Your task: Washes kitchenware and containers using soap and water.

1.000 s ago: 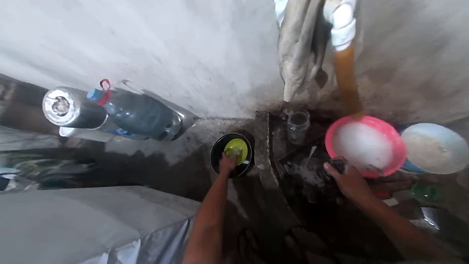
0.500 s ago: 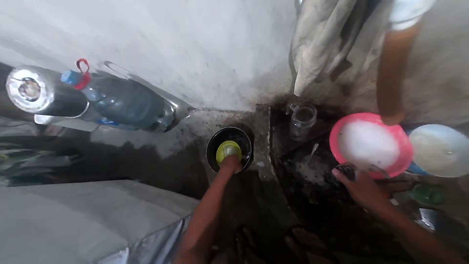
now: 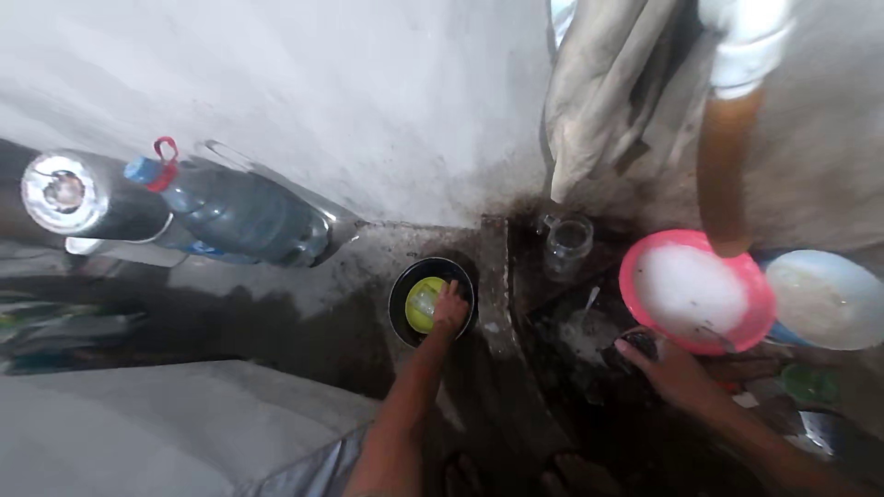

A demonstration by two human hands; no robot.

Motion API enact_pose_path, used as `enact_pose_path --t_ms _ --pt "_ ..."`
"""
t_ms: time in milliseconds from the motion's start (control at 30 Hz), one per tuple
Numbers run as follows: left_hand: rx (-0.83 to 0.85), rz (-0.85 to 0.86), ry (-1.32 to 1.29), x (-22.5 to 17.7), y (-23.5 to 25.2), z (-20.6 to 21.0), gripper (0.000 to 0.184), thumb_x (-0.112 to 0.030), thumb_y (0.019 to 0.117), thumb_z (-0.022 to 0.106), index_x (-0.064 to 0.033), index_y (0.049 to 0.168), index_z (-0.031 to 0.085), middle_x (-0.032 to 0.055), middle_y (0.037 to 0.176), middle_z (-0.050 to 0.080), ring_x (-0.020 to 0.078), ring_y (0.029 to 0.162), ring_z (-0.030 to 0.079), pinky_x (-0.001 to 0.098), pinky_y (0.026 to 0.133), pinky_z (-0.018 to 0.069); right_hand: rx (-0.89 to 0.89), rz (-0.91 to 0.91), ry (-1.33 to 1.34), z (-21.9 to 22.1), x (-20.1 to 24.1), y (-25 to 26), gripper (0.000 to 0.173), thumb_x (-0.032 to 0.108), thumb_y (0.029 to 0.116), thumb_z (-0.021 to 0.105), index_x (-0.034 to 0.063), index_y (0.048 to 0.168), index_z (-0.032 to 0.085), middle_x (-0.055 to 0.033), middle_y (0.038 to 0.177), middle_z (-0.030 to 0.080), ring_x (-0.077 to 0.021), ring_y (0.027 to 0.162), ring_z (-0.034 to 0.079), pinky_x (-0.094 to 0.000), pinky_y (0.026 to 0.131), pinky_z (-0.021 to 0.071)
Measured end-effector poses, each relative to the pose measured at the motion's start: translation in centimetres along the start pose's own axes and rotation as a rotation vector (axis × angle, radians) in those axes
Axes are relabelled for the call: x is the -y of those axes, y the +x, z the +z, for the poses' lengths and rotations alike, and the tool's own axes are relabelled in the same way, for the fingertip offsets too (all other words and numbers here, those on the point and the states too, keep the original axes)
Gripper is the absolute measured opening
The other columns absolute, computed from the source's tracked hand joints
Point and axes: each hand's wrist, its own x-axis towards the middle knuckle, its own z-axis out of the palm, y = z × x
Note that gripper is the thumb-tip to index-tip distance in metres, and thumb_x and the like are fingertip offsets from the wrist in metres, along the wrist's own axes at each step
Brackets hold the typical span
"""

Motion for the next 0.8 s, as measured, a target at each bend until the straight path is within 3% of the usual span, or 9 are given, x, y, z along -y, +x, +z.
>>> enact_pose_path --t_ms 200,333,400,500,567,633,667,733,800 --pt "-0.088 0.067 -0.076 0.4 -1.4 -1.3 0.027 -0.004 0.0991 0.051 -0.0046 0.117 0.071 0.0115 0.144 0.058 0.0352 0.141 0.043 0.0572 0.115 0.0332 -0.025 -0.005 -0.016 0.1 -0.4 0.4 0.05 0.046 0.1009 0.062 0.0104 0.135 0.061 -0.0185 0.119 0.069 -0.0332 0.112 0.066 -0.0596 0.098 0.0508" --pt "-0.317 -0.076 -0.306 2.0 -2.2 -1.5 0.036 -0.038 0.0974 0.059 -0.0103 0.117 0.073 0.0135 0.136 0.06 0.0383 0.131 0.05 0.0607 0.109 0.0376 -0.009 -0.088 0.036 0.1 0.5 0.1 0.056 0.055 0.1002 0.058 0.0113 0.134 0.062 -0.0145 0.122 0.069 -0.0265 0.116 0.066 -0.0538 0.1 0.052" --pt "-0.457 -0.143 -0.457 2.7 -3.1 -1.5 0.038 -0.04 0.096 0.063 -0.0093 0.116 0.073 0.0163 0.133 0.062 0.04 0.128 0.052 0.0606 0.105 0.0412 0.008 -0.098 0.104 -0.2 1.6 -0.4 0.057 0.053 0.1049 0.048 0.0079 0.138 0.059 -0.0159 0.132 0.065 -0.025 0.125 0.061 -0.0507 0.107 0.0482" --pt "-0.573 -0.236 -0.669 2.9 -5.6 -2.2 0.035 -0.031 0.1002 0.059 -0.0051 0.122 0.069 0.018 0.128 0.064 0.0357 0.124 0.058 0.0538 0.104 0.0482 0.006 -0.025 0.297 -0.1 3.0 -0.6 0.062 0.046 0.1119 0.028 0.0023 0.153 0.043 -0.0181 0.158 0.044 -0.0221 0.148 0.04 -0.0434 0.123 0.0308" --pt "-0.678 -0.287 -0.84 2.5 -8.3 -3.5 0.033 -0.025 0.1046 0.052 -0.0004 0.121 0.065 0.0194 0.123 0.064 0.0304 0.113 0.065 0.0479 0.099 0.0544 -0.022 -0.085 0.382 0.5 3.4 0.1 0.052 0.036 0.1121 0.034 -0.0004 0.144 0.053 -0.0189 0.15 0.052 -0.0213 0.141 0.047 -0.0417 0.119 0.0369" --pt "-0.884 -0.294 -1.017 1.7 -10.8 -5.2 0.032 -0.02 0.1062 0.048 0.0039 0.122 0.062 0.0186 0.116 0.065 0.0237 0.095 0.068 0.0408 0.085 0.0595 -0.035 -0.279 0.373 1.2 3.8 1.3 0.036 0.022 0.107 0.046 -0.0018 0.128 0.063 -0.0179 0.131 0.063 -0.0201 0.122 0.059 -0.0402 0.105 0.0482" --pt "-0.974 -0.279 -1.117 1.2 -12.0 -6.4 0.032 -0.019 0.1067 0.047 0.0053 0.124 0.059 0.0171 0.11 0.066 0.0202 0.086 0.068 0.0378 0.077 0.0605 -0.037 -0.36 0.388 1.7 4.5 1.7 0.031 0.017 0.1037 0.051 -0.0003 0.127 0.063 -0.016 0.129 0.063 -0.0189 0.119 0.061 -0.0391 0.102 0.0513" --pt "-1.086 -0.191 -1.293 -0.4 -14.2 -9.4 0.03 -0.018 0.1087 0.045 0.0051 0.124 0.055 0.0099 0.095 0.067 0.0137 0.071 0.067 0.0327 0.066 0.061 -0.046 -0.467 0.437 2.6 7.0 1.7 0.036 0.012 0.0999 0.056 0.0028 0.134 0.058 -0.0145 0.136 0.061 -0.0202 0.125 0.059 -0.0417 0.105 0.0515" --pt "-1.082 -0.021 -1.43 -2.4 -15.7 -12.4 0.027 -0.015 0.1094 0.044 0.005 0.125 0.052 0.0063 0.096 0.069 0.0132 0.075 0.07 0.0333 0.07 0.064 -0.07 -0.652 0.427 3.6 9.5 1.6 0.043 0.01 0.0989 0.055 0.0062 0.142 0.055 -0.0114 0.145 0.056 -0.0205 0.135 0.053 -0.0445 0.112 0.0472"
